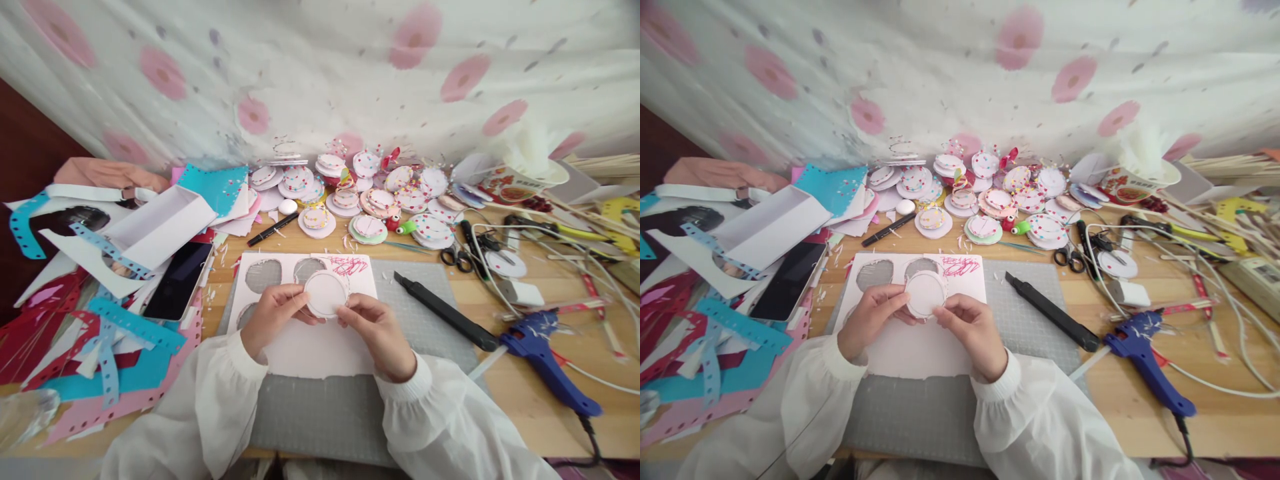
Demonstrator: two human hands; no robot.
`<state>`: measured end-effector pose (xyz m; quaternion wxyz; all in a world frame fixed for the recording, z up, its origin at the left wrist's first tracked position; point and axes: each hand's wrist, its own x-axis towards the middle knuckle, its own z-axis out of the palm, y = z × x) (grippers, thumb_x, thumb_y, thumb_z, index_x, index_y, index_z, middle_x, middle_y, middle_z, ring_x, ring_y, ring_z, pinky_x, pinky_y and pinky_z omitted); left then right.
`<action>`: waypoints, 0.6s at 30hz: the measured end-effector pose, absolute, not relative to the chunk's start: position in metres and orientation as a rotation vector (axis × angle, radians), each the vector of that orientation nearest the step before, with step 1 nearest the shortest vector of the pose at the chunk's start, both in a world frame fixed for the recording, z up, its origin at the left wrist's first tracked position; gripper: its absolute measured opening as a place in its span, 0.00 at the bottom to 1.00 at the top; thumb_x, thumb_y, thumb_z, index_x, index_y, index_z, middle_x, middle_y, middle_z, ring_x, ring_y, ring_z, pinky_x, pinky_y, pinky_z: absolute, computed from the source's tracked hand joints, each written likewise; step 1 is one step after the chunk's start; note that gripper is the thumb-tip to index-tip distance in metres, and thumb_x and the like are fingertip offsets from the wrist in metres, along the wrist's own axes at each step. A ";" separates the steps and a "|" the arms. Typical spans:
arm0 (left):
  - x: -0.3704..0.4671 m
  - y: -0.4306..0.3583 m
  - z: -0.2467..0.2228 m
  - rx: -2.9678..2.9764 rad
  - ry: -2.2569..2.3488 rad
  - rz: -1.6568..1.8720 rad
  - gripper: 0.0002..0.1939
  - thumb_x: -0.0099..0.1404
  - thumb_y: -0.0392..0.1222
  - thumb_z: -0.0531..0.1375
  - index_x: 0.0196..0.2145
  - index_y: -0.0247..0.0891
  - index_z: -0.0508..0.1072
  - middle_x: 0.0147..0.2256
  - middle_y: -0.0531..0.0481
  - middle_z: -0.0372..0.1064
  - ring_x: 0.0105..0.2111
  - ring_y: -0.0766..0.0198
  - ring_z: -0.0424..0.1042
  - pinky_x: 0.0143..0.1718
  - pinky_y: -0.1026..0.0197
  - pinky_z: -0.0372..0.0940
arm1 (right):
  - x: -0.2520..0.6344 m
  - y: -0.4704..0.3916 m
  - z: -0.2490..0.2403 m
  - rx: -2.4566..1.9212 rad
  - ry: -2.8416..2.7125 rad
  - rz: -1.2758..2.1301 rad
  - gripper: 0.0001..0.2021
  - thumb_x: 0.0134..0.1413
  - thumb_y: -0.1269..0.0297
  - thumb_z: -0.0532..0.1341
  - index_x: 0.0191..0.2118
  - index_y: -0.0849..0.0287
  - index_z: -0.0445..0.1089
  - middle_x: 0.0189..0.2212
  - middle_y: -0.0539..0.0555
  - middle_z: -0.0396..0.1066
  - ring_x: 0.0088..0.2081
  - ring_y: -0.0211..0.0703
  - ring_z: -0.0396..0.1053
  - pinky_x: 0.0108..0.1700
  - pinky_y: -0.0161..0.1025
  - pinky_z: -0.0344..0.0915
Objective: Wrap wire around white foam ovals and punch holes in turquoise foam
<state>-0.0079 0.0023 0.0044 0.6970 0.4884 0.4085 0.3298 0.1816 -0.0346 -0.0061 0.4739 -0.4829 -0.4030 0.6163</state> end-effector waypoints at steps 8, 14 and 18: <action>-0.003 0.001 -0.003 1.068 0.936 0.781 0.14 0.63 0.47 0.59 0.37 0.33 0.77 0.32 0.47 0.77 0.31 0.61 0.77 0.36 0.61 0.72 | 0.181 -0.034 -0.011 -1.220 -0.883 1.525 0.12 0.46 0.56 0.68 0.23 0.58 0.69 0.19 0.46 0.62 0.24 0.33 0.57 0.28 0.35 0.52; 0.002 -0.001 -0.002 0.987 0.933 0.799 0.13 0.63 0.48 0.60 0.34 0.34 0.76 0.30 0.47 0.77 0.30 0.62 0.77 0.34 0.63 0.72 | 0.179 -0.034 -0.005 -1.156 -0.720 1.616 0.14 0.41 0.55 0.70 0.22 0.59 0.69 0.19 0.46 0.62 0.22 0.32 0.55 0.27 0.34 0.51; 0.000 0.000 0.003 1.099 1.052 0.882 0.16 0.64 0.51 0.57 0.35 0.33 0.74 0.31 0.45 0.76 0.32 0.60 0.76 0.36 0.59 0.72 | 0.179 -0.032 -0.006 -1.127 -0.602 1.660 0.14 0.38 0.56 0.72 0.21 0.59 0.69 0.19 0.46 0.63 0.22 0.31 0.54 0.26 0.33 0.51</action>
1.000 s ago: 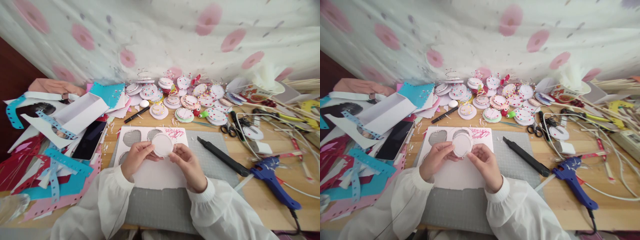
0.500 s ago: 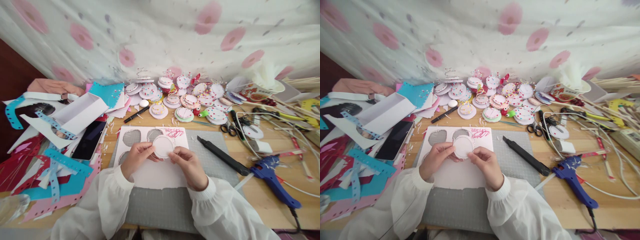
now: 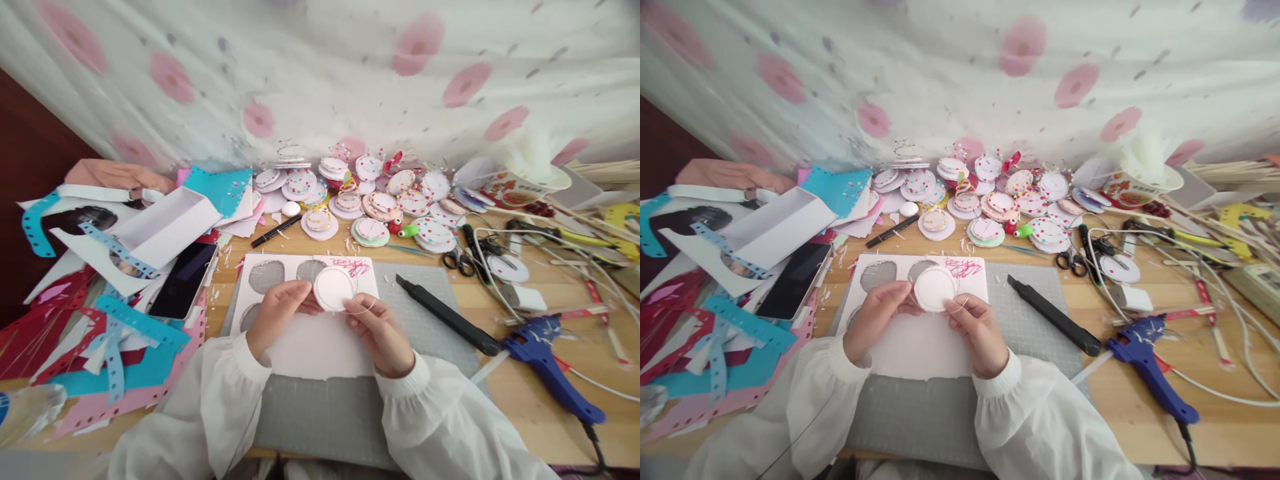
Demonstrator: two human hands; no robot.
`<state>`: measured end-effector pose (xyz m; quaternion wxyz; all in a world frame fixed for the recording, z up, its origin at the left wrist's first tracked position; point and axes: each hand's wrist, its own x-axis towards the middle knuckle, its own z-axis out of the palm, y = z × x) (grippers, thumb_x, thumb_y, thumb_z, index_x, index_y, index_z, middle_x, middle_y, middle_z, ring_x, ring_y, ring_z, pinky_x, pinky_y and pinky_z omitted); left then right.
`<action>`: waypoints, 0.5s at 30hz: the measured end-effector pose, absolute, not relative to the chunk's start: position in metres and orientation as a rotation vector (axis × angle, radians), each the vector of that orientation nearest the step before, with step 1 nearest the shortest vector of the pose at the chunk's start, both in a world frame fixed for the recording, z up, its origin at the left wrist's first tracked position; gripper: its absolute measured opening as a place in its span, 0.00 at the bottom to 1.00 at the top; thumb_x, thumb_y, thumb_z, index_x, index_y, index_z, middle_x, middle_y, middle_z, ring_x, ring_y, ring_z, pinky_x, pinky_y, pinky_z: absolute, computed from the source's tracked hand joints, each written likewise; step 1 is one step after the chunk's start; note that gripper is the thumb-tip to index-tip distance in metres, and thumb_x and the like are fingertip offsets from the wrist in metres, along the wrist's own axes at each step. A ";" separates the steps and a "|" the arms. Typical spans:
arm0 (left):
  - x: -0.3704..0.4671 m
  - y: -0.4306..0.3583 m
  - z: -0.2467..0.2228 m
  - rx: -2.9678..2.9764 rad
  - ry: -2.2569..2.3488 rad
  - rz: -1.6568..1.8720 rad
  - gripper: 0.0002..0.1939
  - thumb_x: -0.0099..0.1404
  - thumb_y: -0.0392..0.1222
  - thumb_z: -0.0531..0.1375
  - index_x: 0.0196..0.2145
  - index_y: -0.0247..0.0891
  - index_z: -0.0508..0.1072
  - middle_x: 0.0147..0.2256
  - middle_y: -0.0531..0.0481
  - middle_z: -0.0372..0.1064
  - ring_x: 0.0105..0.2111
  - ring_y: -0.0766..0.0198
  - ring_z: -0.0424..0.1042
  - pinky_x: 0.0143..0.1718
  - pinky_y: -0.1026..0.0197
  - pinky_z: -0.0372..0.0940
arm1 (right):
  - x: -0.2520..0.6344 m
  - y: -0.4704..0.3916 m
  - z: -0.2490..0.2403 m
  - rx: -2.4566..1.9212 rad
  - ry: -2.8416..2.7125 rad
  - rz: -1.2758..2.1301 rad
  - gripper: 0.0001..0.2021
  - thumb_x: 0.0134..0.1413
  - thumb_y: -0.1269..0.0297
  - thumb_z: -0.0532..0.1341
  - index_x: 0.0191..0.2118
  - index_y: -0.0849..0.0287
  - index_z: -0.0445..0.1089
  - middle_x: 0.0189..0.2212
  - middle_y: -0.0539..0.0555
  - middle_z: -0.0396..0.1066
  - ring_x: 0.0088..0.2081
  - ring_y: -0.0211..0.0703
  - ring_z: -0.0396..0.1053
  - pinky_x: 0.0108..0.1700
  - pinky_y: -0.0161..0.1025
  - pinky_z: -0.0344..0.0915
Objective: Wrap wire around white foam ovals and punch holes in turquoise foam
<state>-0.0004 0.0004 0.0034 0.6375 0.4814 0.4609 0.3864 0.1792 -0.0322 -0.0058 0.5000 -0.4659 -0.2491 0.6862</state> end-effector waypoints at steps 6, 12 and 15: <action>-0.078 0.015 0.015 1.828 1.868 1.097 0.13 0.63 0.45 0.56 0.42 0.37 0.73 0.42 0.44 0.74 0.40 0.56 0.73 0.46 0.55 0.66 | 0.179 -0.029 -0.011 -1.150 -0.555 1.618 0.16 0.31 0.55 0.74 0.23 0.58 0.71 0.20 0.48 0.67 0.23 0.33 0.55 0.26 0.34 0.54; -0.154 0.028 0.009 2.015 2.606 0.397 0.31 0.55 0.52 0.60 0.51 0.28 0.65 0.45 0.32 0.66 0.49 0.39 0.64 0.50 0.44 0.58 | 0.178 -0.030 -0.015 -1.125 -0.600 1.605 0.15 0.32 0.56 0.73 0.23 0.58 0.71 0.22 0.49 0.68 0.23 0.33 0.56 0.25 0.35 0.54; -0.161 0.031 -0.001 1.965 2.662 0.353 0.32 0.56 0.55 0.58 0.51 0.26 0.63 0.45 0.30 0.64 0.48 0.38 0.64 0.48 0.45 0.59 | 0.179 -0.029 -0.018 -1.112 -0.615 1.594 0.14 0.33 0.56 0.73 0.23 0.58 0.71 0.23 0.49 0.68 0.23 0.33 0.56 0.26 0.35 0.54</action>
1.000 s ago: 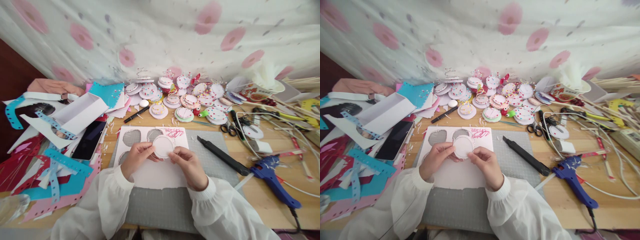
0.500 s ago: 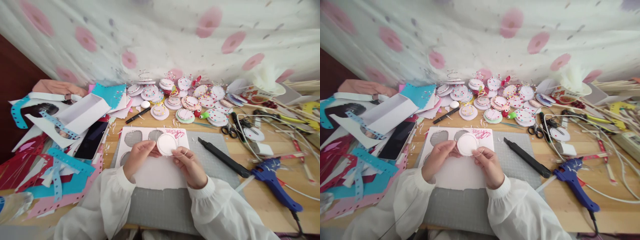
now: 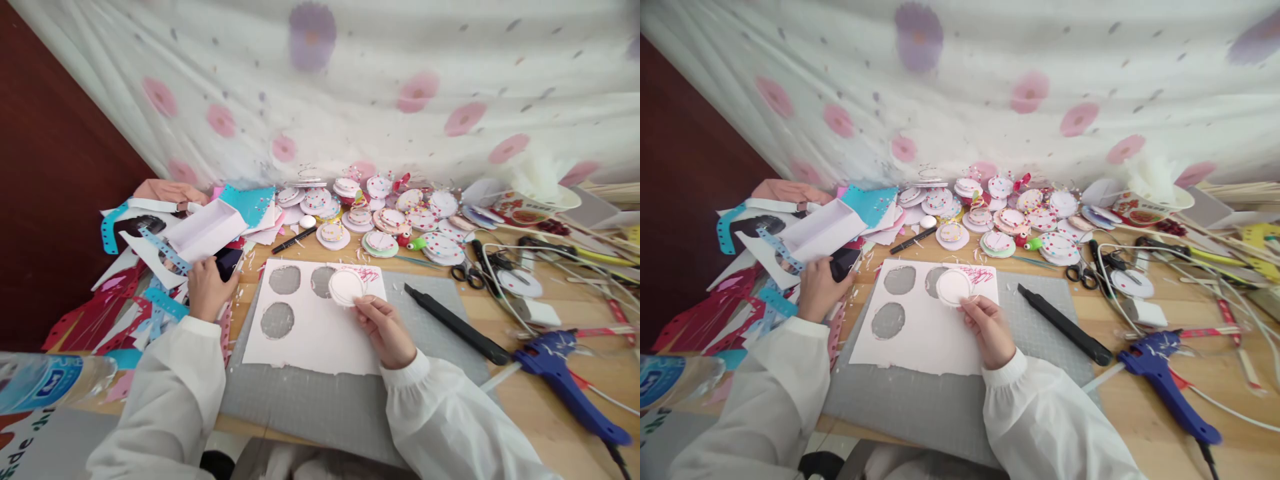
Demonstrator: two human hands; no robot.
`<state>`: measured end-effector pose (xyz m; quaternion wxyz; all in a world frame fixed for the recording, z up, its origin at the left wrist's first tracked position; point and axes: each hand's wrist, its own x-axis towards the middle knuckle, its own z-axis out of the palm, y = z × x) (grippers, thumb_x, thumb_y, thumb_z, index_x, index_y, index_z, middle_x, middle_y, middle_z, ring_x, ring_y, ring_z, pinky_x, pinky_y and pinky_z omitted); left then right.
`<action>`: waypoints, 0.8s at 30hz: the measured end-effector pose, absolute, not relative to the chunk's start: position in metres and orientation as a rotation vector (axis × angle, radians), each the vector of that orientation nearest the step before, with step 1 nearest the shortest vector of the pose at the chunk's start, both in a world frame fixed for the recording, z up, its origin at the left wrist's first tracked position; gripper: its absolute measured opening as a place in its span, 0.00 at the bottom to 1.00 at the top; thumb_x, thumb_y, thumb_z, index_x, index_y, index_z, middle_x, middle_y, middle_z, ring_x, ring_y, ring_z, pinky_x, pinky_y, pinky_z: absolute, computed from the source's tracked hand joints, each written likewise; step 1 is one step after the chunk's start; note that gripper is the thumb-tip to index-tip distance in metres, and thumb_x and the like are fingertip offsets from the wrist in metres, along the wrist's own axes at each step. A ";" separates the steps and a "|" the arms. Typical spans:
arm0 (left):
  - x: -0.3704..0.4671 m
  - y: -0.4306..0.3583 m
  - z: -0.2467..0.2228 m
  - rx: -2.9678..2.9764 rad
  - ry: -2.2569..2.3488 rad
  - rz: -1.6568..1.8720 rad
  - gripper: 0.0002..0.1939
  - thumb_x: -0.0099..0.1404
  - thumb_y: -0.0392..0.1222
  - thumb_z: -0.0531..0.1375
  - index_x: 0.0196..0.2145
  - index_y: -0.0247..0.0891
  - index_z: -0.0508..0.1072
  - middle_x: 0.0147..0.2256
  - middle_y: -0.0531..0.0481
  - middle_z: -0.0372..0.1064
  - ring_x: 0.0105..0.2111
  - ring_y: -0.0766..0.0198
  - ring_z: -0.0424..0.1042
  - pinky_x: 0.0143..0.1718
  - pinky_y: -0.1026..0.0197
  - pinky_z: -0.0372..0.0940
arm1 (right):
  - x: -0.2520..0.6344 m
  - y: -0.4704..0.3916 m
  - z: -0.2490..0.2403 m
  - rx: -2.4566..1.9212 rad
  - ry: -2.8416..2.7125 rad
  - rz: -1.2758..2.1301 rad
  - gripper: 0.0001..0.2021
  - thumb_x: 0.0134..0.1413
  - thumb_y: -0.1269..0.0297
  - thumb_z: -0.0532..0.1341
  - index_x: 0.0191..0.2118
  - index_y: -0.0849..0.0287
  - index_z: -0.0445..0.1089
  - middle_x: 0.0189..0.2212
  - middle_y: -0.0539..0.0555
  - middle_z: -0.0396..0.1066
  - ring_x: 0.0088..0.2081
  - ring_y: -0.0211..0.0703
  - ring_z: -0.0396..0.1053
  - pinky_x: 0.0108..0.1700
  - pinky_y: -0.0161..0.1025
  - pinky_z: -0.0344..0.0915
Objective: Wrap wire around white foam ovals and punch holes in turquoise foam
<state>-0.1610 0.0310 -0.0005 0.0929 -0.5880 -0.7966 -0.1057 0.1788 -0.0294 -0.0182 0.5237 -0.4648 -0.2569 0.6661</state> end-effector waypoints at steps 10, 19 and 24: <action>-0.181 0.033 -0.005 -1.892 -2.314 -0.406 0.33 0.53 0.51 0.60 0.52 0.29 0.63 0.44 0.35 0.64 0.50 0.43 0.63 0.52 0.49 0.58 | 0.179 -0.028 -0.019 -1.091 -0.658 1.594 0.15 0.33 0.56 0.73 0.22 0.59 0.71 0.22 0.49 0.68 0.22 0.32 0.55 0.25 0.34 0.54; -0.169 0.035 0.001 -1.832 -2.338 -0.505 0.34 0.53 0.51 0.62 0.51 0.24 0.60 0.44 0.30 0.66 0.46 0.40 0.66 0.46 0.47 0.61 | 0.179 -0.028 -0.018 -1.096 -0.691 1.578 0.15 0.33 0.54 0.73 0.22 0.58 0.71 0.22 0.50 0.68 0.22 0.33 0.55 0.25 0.34 0.54; -0.174 0.034 -0.002 -1.840 -2.327 -0.595 0.37 0.53 0.51 0.63 0.53 0.25 0.57 0.45 0.31 0.66 0.47 0.41 0.67 0.46 0.48 0.61 | 0.179 -0.028 -0.019 -1.100 -0.706 1.575 0.15 0.34 0.54 0.72 0.23 0.58 0.71 0.22 0.50 0.68 0.22 0.33 0.54 0.24 0.34 0.54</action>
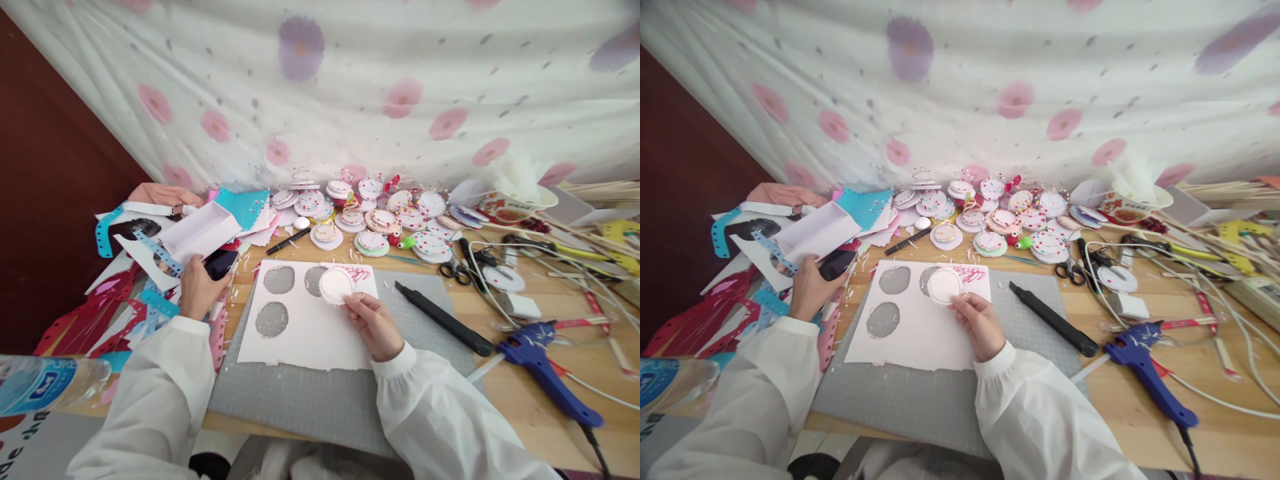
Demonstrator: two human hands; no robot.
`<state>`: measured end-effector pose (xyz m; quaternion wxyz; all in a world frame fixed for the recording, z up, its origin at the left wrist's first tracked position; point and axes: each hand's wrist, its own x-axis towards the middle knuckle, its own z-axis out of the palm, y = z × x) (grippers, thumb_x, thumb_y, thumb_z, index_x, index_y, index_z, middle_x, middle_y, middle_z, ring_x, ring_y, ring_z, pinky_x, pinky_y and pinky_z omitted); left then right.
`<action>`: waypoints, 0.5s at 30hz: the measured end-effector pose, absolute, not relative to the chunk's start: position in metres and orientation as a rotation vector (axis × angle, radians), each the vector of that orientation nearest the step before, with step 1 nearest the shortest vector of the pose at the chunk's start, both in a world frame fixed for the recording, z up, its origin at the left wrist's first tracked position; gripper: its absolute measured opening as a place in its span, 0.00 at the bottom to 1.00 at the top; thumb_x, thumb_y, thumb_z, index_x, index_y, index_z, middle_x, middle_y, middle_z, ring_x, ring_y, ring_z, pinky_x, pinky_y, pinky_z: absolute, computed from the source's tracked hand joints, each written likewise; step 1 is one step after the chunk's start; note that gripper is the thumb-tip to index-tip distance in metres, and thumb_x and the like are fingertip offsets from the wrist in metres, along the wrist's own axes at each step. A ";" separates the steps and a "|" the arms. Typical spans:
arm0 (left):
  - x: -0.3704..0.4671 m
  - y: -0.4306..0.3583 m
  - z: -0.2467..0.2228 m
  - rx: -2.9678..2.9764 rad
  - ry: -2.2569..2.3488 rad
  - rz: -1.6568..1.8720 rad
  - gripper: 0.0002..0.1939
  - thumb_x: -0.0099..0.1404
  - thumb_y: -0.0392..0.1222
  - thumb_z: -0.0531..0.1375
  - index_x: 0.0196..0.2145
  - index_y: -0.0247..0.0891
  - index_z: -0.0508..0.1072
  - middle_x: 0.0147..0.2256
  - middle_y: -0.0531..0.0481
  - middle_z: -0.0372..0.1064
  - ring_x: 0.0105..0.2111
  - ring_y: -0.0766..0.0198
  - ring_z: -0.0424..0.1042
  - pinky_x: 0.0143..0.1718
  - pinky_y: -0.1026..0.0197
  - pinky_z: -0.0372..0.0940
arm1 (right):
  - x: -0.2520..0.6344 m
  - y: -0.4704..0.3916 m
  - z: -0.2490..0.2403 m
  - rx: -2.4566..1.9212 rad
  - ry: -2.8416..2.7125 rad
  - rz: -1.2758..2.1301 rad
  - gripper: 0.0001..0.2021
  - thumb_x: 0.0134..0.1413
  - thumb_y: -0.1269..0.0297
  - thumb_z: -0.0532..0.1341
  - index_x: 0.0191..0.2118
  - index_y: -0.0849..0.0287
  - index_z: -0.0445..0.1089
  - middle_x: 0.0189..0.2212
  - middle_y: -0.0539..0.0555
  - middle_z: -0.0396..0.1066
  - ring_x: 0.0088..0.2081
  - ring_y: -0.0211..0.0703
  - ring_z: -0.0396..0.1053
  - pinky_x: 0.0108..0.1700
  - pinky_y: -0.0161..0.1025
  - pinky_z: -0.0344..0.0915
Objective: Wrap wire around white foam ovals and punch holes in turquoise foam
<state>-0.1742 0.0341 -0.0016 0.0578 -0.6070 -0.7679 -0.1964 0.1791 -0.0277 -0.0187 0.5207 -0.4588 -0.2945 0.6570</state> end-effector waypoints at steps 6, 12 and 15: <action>-0.173 0.034 0.000 -1.807 -2.394 -0.627 0.38 0.51 0.52 0.64 0.53 0.27 0.57 0.46 0.31 0.67 0.47 0.42 0.67 0.45 0.49 0.63 | 0.179 -0.028 -0.018 -1.098 -0.709 1.587 0.15 0.35 0.54 0.72 0.23 0.58 0.71 0.23 0.49 0.68 0.22 0.33 0.54 0.25 0.34 0.54; -0.172 0.035 0.001 -1.794 -2.399 -0.625 0.38 0.50 0.50 0.65 0.52 0.25 0.57 0.45 0.31 0.68 0.46 0.42 0.69 0.45 0.50 0.63 | 0.179 -0.028 -0.018 -1.101 -0.713 1.588 0.15 0.35 0.53 0.72 0.23 0.59 0.71 0.23 0.50 0.67 0.22 0.33 0.54 0.24 0.34 0.54; -0.171 0.035 0.000 -1.786 -2.397 -0.616 0.38 0.50 0.50 0.65 0.52 0.25 0.58 0.45 0.31 0.68 0.45 0.42 0.69 0.45 0.50 0.63 | 0.179 -0.028 -0.019 -1.105 -0.713 1.588 0.15 0.35 0.53 0.72 0.23 0.58 0.71 0.23 0.50 0.68 0.22 0.33 0.54 0.24 0.34 0.53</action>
